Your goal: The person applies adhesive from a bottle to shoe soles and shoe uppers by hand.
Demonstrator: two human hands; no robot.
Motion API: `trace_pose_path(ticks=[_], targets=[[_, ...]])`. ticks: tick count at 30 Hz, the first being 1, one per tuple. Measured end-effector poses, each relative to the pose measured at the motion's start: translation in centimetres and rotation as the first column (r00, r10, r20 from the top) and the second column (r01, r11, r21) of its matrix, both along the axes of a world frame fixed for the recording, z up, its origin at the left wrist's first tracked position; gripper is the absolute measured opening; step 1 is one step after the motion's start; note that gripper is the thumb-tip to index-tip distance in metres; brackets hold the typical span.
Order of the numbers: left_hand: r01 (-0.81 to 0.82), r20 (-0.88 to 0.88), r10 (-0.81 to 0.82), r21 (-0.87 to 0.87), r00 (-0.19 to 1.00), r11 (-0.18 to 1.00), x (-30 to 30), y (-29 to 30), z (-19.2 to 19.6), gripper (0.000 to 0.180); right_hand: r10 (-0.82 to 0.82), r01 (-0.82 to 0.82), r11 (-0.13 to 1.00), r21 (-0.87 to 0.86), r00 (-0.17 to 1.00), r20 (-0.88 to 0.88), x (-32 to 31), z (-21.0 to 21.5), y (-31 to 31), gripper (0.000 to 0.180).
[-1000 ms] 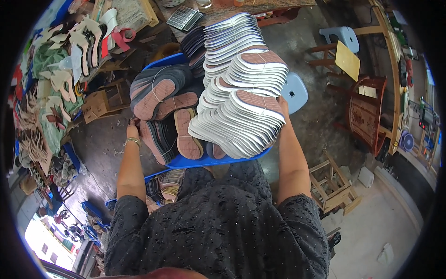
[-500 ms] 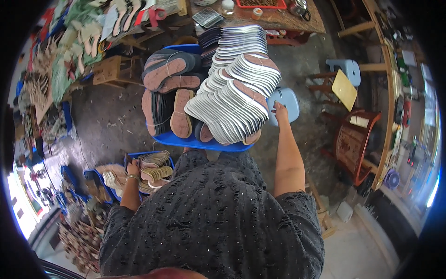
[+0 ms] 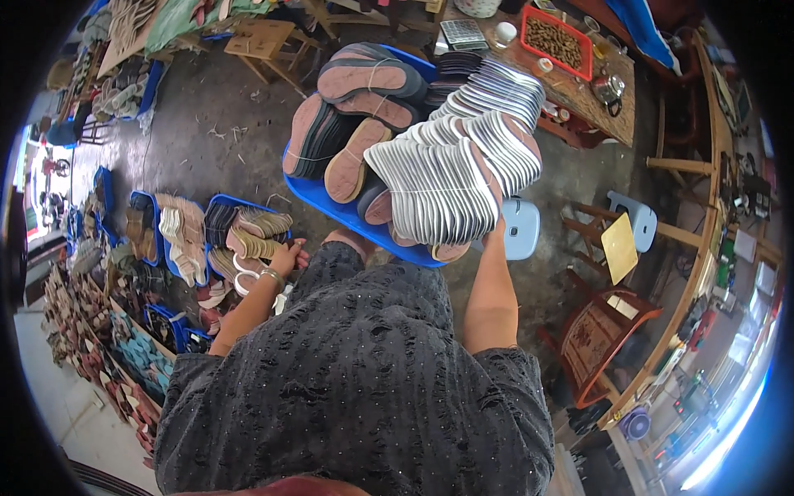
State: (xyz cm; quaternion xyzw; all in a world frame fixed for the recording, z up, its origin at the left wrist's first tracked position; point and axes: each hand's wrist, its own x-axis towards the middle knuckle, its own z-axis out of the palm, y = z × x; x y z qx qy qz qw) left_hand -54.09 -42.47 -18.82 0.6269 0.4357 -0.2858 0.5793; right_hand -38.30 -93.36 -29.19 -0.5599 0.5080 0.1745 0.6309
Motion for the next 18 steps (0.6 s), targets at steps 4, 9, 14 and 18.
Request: trace_pose_path(ticks=[4,9,14,18], targets=[[0.131,-0.006,-0.131,-0.004,0.991,0.991,1.1,-1.7,0.7,0.032,0.064,-0.07,0.995,-0.068,0.994,-0.088,-1.6,2.5,0.8,0.04],[0.096,-0.024,-0.099,-0.11,0.995,0.989,0.2,0.1,1.0,0.028,0.126,-0.159,0.976,-0.151,0.971,-0.202,-3.5,5.4,3.6,0.04],[0.084,-0.187,-0.07,0.064,0.98,0.994,-4.7,4.2,-0.9,0.032,0.499,-0.576,0.815,-0.069,0.756,-0.423,-10.2,1.4,2.2,0.041],[0.17,-0.196,-0.1,0.382,0.975,0.908,-9.0,6.2,-2.5,0.029,0.726,-0.795,0.597,0.104,0.481,-0.491,-12.1,3.2,5.9,0.036]])
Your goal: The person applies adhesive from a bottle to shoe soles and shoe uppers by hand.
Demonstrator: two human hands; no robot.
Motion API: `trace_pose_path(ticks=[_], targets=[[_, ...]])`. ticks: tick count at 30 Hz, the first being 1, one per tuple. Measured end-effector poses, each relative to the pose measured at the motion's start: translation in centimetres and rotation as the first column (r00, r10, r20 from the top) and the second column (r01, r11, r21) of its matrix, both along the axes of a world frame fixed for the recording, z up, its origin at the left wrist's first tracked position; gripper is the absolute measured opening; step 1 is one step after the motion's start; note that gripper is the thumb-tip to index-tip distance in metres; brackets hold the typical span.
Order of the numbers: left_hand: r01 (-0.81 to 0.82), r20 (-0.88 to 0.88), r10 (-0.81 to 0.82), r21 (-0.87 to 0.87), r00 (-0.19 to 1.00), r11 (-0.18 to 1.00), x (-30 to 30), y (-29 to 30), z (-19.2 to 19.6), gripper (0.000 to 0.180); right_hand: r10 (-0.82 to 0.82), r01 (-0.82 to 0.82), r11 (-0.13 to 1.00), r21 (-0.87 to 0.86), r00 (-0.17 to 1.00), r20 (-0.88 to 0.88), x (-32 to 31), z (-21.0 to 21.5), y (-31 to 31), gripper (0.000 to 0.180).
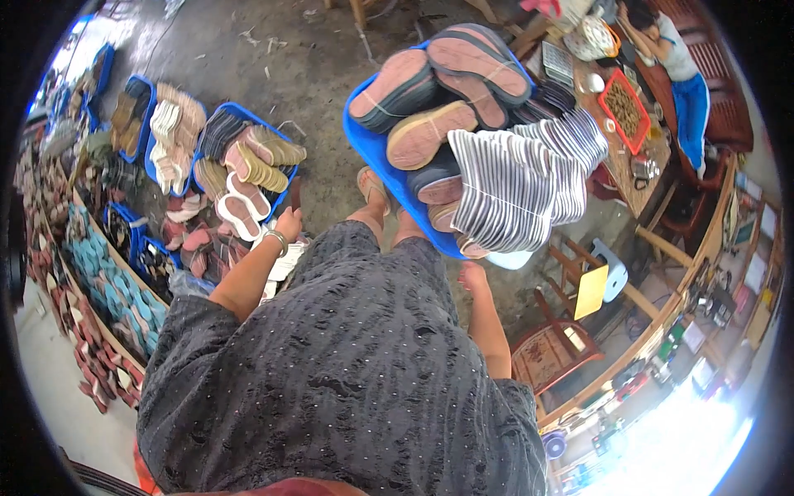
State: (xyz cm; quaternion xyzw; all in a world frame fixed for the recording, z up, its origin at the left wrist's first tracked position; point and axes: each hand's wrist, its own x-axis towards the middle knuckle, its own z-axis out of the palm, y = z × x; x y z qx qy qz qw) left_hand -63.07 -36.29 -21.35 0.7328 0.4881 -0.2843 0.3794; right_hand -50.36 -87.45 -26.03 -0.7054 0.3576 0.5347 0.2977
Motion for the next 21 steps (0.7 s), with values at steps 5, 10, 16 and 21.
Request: trace_pose_path(ticks=[5,10,16,21], targets=[[-0.225,-0.048,0.221,-0.303,0.974,0.926,-4.3,-0.4,0.3,0.022,0.714,-0.743,0.656,0.136,0.668,0.208,1.9,0.3,5.5,0.023],[-0.196,0.134,0.231,-0.231,0.964,0.953,-6.5,-4.1,3.3,0.022,0.847,-0.903,0.316,0.292,0.407,0.342,5.0,-2.5,10.1,0.028],[-0.258,0.658,0.363,-0.255,0.66,0.932,-7.6,-11.9,12.1,0.025,0.673,-0.625,0.292,0.724,0.673,0.308,1.3,13.6,24.6,0.041],[-0.125,0.616,0.457,-0.504,0.642,0.855,-6.8,-17.0,21.4,0.025,0.425,-0.045,0.202,0.978,0.904,-0.046,-3.9,20.9,28.0,0.047]])
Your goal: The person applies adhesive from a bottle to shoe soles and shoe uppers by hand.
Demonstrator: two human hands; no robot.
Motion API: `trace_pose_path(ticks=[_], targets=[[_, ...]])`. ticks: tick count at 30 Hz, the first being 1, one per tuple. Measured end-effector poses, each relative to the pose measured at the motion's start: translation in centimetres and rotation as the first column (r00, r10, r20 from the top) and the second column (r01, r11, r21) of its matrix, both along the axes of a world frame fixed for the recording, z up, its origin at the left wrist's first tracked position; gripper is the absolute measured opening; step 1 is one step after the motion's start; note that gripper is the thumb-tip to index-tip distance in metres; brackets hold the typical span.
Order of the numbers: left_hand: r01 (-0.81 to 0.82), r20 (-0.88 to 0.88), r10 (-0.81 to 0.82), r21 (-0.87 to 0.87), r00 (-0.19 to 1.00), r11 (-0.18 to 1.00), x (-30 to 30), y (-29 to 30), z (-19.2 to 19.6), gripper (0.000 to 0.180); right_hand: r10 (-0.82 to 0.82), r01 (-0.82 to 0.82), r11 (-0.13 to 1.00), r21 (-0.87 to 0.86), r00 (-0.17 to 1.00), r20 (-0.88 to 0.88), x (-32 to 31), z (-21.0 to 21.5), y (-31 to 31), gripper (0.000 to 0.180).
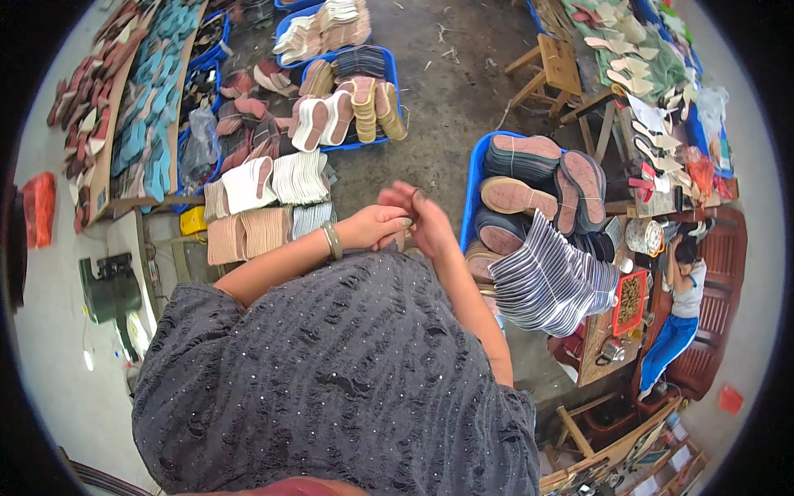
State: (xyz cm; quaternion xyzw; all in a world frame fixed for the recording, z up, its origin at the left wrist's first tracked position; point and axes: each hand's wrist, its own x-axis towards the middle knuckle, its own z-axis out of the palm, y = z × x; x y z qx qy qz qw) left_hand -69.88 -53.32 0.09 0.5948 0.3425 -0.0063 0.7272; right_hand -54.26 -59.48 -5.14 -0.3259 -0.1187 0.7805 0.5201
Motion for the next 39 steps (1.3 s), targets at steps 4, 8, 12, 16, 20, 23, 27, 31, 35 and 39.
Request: trace_pose_path(ticks=[4,8,12,16,20,23,27,31,35,39], targets=[[0.0,0.012,0.0,0.003,1.0,1.0,-3.6,-0.4,-0.1,0.023,-0.421,0.42,0.901,0.108,0.907,-0.014,0.7,4.4,2.0,0.033],[0.035,-0.055,-0.031,0.081,0.998,0.996,-6.8,2.0,0.8,0.023,-0.585,0.604,0.777,0.177,0.797,-0.152,5.3,8.0,3.5,0.028],[0.078,-0.089,-0.068,0.114,0.994,0.99,-8.8,4.9,-1.6,0.023,-0.695,0.714,0.639,0.287,0.695,-0.184,9.6,11.3,5.4,0.028],[0.089,-0.065,-0.083,0.089,0.994,0.992,-9.3,10.3,-2.5,0.024,-0.668,0.645,0.637,0.423,0.735,-0.115,11.6,11.5,10.5,0.027],[0.005,0.057,-0.017,0.211,0.998,0.978,-10.9,17.7,-3.3,0.025,-0.622,0.602,0.653,0.46,0.772,-0.129,11.0,11.2,19.6,0.029],[-0.071,0.036,0.064,0.286,0.997,0.956,-13.1,23.8,-4.3,0.027,-0.637,0.662,0.624,0.415,0.739,-0.22,9.0,12.4,27.6,0.025],[-0.186,0.039,0.184,0.063,0.982,0.98,-15.6,30.2,-3.8,0.024,-0.686,0.663,0.653,0.366,0.723,-0.086,5.2,14.7,35.7,0.024],[-0.224,0.009,0.224,-0.001,0.975,0.975,-17.5,35.2,-4.2,0.024,-0.688,0.658,0.657,0.369,0.723,-0.066,6.0,13.8,40.6,0.027],[-0.266,-0.039,0.266,0.011,0.963,0.964,-17.9,38.0,-4.4,0.024,-0.727,0.707,0.642,0.296,0.684,-0.057,7.6,13.8,44.8,0.031],[-0.325,0.008,0.326,-0.064,0.945,0.944,-17.1,39.2,-4.4,0.027,-0.695,0.692,0.662,0.288,0.711,-0.109,9.7,13.7,50.0,0.035]])
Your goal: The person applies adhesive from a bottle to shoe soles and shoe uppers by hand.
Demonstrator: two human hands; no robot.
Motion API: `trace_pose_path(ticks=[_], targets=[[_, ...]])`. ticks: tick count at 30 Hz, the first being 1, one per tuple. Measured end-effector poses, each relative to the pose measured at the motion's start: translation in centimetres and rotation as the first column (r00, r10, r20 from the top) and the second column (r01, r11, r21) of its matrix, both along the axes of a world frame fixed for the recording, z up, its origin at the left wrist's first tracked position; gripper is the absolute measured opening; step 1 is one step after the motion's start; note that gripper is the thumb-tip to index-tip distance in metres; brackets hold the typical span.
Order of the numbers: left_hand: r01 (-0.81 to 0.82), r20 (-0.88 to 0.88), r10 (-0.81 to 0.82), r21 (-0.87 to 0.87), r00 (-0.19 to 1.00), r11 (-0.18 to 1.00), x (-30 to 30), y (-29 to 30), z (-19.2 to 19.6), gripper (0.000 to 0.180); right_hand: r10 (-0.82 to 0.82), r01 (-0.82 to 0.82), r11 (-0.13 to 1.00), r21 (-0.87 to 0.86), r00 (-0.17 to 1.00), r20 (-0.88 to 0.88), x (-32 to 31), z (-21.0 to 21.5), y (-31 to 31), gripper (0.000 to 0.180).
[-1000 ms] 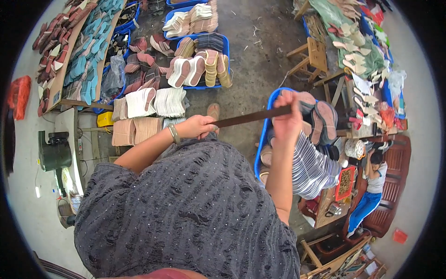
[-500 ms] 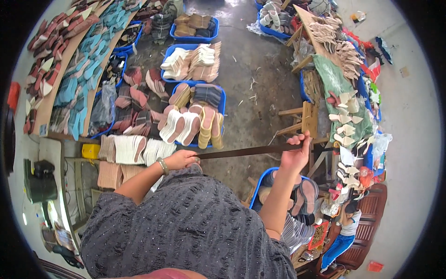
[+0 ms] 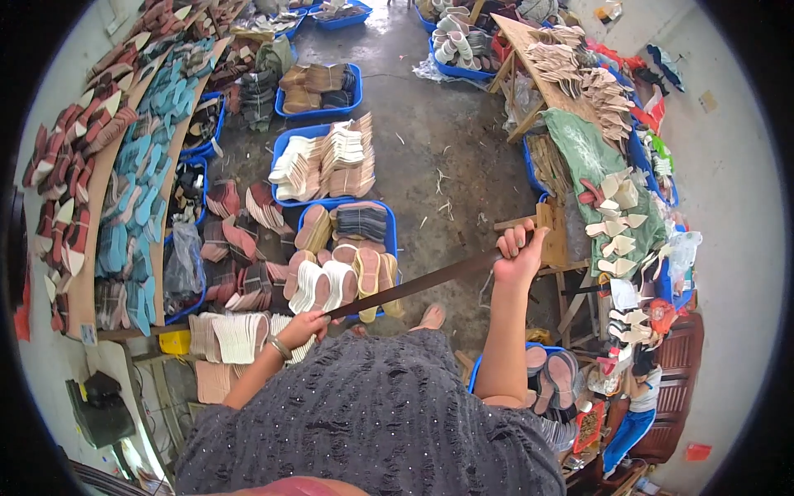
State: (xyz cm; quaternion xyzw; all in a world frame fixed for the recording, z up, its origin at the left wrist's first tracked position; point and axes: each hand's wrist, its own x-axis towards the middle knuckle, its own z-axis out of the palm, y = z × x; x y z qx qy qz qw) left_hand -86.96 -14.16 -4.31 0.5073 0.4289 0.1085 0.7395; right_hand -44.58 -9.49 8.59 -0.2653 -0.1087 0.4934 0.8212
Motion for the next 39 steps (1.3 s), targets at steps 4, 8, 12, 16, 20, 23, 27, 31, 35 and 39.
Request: trace_pose_path(ticks=[4,8,12,16,20,23,27,31,35,39], targets=[[-0.285,0.154,0.307,-0.149,0.939,0.947,1.0,0.9,-1.4,0.03,0.079,-0.076,0.997,0.028,0.991,-0.105,2.1,-1.7,7.3,0.031],[-0.651,0.167,0.66,-0.115,0.732,0.751,5.2,2.7,0.9,0.032,0.242,-0.223,0.968,0.117,0.953,-0.184,3.8,-4.5,15.2,0.027],[-0.872,0.204,0.86,-0.054,0.467,0.486,10.7,5.1,2.5,0.029,0.247,-0.249,0.968,0.015,0.946,-0.212,6.4,-5.1,22.6,0.027],[-0.955,0.102,0.95,0.043,0.295,0.292,16.7,9.4,4.3,0.025,0.245,-0.269,0.963,-0.012,0.893,-0.377,14.3,-7.3,29.7,0.028],[-0.9,-0.005,0.92,0.204,0.391,0.384,22.2,14.8,5.9,0.025,0.216,-0.21,0.976,0.055,0.908,-0.358,24.2,-7.7,34.8,0.029],[-0.821,0.028,0.833,0.194,0.552,0.537,26.6,18.8,5.7,0.025,0.158,-0.143,0.987,0.07,0.937,-0.311,29.5,-6.7,35.9,0.03],[-0.689,0.074,0.687,0.156,0.723,0.708,33.7,22.7,7.9,0.029,0.098,-0.099,0.995,0.008,0.962,-0.255,33.5,-5.6,35.1,0.031],[-0.662,0.092,0.657,0.042,0.748,0.748,37.4,24.4,7.1,0.026,0.042,-0.04,0.999,0.017,0.986,-0.161,37.0,-4.2,34.4,0.033],[-0.587,0.102,0.584,0.005,0.806,0.809,39.7,26.3,6.2,0.023,0.019,-0.011,0.995,0.101,0.997,-0.072,40.3,-1.8,33.5,0.034],[-0.537,0.14,0.531,0.005,0.835,0.843,41.6,28.8,5.3,0.029,-0.08,0.084,0.983,0.163,0.996,-0.033,43.2,0.7,32.5,0.036]])
